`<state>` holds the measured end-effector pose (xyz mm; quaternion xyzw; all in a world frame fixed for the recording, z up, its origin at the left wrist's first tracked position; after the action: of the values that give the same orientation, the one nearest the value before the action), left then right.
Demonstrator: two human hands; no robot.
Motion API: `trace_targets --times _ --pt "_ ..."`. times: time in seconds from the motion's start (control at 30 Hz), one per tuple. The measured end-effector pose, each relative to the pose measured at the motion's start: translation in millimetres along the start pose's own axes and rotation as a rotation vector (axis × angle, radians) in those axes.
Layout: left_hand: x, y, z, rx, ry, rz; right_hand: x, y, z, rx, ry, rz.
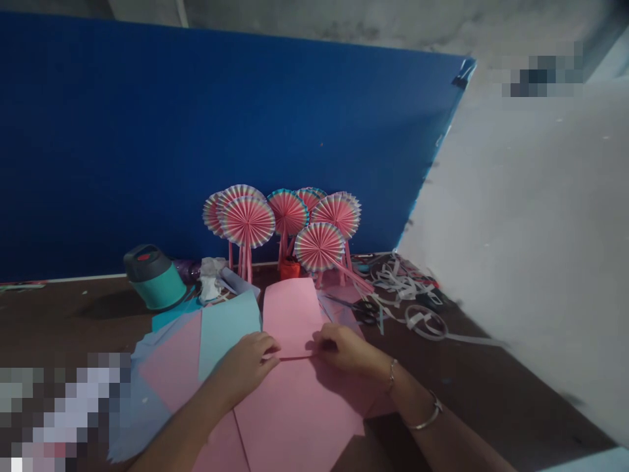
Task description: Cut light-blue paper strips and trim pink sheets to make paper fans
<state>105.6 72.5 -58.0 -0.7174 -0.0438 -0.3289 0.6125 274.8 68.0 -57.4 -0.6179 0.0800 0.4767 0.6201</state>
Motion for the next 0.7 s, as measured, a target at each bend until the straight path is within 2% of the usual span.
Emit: trace_targets --times 0.27,0.5,0.7 --pt "-1.8 -2.2 -1.4 -0.024 -0.045 -0.039 14.0 2.7 0.0 0.019 0.006 0.023" --pt "-19.5 3.0 3.3 -0.057 -0.173 -0.162 17.1 1.8 1.4 0.001 0.032 -0.008" --pt "-28.0 6.6 4.7 -0.079 -0.229 -0.254 17.9 0.6 0.9 0.005 0.057 -0.018"
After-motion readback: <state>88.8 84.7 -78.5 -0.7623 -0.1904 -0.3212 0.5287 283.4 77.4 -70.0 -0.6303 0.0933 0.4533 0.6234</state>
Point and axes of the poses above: each hand's wrist, its own z-axis towards the middle knuckle, its own y-axis out of the palm, x = y × z, the point moved 9 cm from there along z, towards the middle knuckle, and after that the axes turned 9 degrees about -y, right-handed, at the moved point
